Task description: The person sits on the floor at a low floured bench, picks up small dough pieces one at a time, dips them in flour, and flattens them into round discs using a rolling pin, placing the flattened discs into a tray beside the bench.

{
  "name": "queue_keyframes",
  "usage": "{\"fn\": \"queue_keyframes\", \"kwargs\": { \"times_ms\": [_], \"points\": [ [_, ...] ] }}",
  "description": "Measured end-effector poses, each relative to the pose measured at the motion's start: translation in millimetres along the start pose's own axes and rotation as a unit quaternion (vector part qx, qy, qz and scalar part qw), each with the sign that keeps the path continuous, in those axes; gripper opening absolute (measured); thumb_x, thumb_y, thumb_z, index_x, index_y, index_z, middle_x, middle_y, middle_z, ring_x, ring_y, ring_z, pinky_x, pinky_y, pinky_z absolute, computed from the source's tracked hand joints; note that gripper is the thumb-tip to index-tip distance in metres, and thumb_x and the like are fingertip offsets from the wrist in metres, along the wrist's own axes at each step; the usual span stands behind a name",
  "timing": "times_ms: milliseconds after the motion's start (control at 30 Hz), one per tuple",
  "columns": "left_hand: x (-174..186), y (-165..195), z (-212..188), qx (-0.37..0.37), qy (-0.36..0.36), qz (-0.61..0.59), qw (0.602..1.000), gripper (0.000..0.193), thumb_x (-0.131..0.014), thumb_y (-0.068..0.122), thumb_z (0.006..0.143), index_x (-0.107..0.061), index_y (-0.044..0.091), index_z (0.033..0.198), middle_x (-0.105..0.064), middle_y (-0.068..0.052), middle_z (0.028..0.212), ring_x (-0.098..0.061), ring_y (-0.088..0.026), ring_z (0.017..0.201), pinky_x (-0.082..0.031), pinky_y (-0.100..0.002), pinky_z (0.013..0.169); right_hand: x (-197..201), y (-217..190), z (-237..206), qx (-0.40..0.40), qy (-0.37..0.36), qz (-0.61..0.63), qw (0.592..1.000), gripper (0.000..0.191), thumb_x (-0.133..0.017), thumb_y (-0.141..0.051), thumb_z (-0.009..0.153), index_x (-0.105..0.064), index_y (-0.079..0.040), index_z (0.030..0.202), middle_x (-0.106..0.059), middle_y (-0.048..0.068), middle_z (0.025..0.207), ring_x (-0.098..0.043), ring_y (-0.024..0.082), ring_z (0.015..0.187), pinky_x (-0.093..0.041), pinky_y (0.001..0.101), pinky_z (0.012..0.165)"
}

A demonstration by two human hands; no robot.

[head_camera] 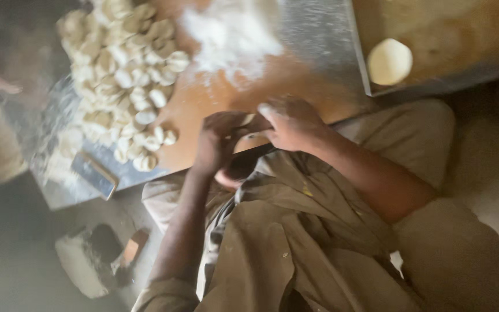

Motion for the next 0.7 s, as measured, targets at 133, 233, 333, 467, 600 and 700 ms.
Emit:
{"fn": "queue_keyframes", "kwargs": {
  "times_ms": [133,233,333,467,600,700],
  "points": [
    [-18,-21,58,0.092,-0.070,0.075,0.990,0.010,-0.067,0.008,0.099,-0.073,0.002,0.094,-0.075,-0.017,0.090,-0.074,-0.030,0.077,-0.056,-0.038,0.067,-8,8,-3,0.101,-0.049,-0.026,0.993,0.018,-0.071,-0.005,0.082,-0.069,-0.005,0.101,-0.069,0.010,0.102,-0.069,0.026,0.098,-0.056,0.0437,0.090],
    [-22,10,113,0.089,-0.002,0.083,0.993,0.008,-0.072,0.009,0.100,-0.077,0.004,0.098,-0.077,-0.015,0.090,-0.075,-0.027,0.077,-0.056,-0.038,0.067,-13,15,-2,0.086,-0.045,-0.032,0.995,0.031,-0.071,-0.006,0.080,-0.069,-0.007,0.111,-0.068,0.011,0.107,-0.065,0.026,0.105,-0.051,0.0458,0.098],
    [-59,106,164,-0.127,0.079,0.014,0.989,0.014,-0.071,0.004,0.099,-0.074,0.005,0.113,-0.076,-0.012,0.116,-0.072,-0.030,0.114,-0.053,-0.045,0.105,-18,18,2,0.087,-0.062,-0.010,0.994,0.040,-0.069,-0.009,0.076,-0.067,-0.009,0.116,-0.066,0.009,0.113,-0.060,0.026,0.113,-0.047,0.0474,0.101],
    [-173,200,196,-0.207,-0.063,0.046,0.975,0.031,-0.064,0.017,0.100,-0.069,0.010,0.130,-0.066,-0.012,0.140,-0.052,-0.035,0.139,-0.031,-0.052,0.116,-24,29,3,0.086,-0.105,-0.007,0.991,0.036,-0.061,-0.027,0.093,-0.063,-0.012,0.125,-0.061,0.009,0.122,-0.058,0.027,0.119,-0.048,0.0477,0.102],
    [-214,204,173,-0.189,-0.170,0.065,0.965,0.049,-0.065,0.042,0.095,-0.066,0.006,0.128,-0.059,-0.020,0.139,-0.042,-0.044,0.138,-0.011,-0.071,0.111,-26,37,-3,0.067,-0.073,0.005,0.995,0.034,-0.063,-0.029,0.093,-0.064,-0.014,0.124,-0.062,0.007,0.118,-0.059,0.026,0.113,-0.050,0.0473,0.093],
    [-159,142,134,-0.125,-0.128,0.083,0.980,0.047,-0.067,0.038,0.105,-0.061,0.005,0.138,-0.056,-0.014,0.149,-0.041,-0.037,0.150,-0.016,-0.065,0.127,-23,39,1,0.063,-0.041,0.017,0.997,0.031,-0.066,-0.025,0.092,-0.066,-0.013,0.121,-0.063,0.007,0.114,-0.061,0.024,0.104,-0.053,0.0442,0.085]
  ]
}}
Point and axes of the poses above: each hand's wrist, its own z-axis towards the middle knuckle, its own x-axis out of the back of the hand, y = z × x, the point moved 9 cm from there along z, towards the middle knuckle
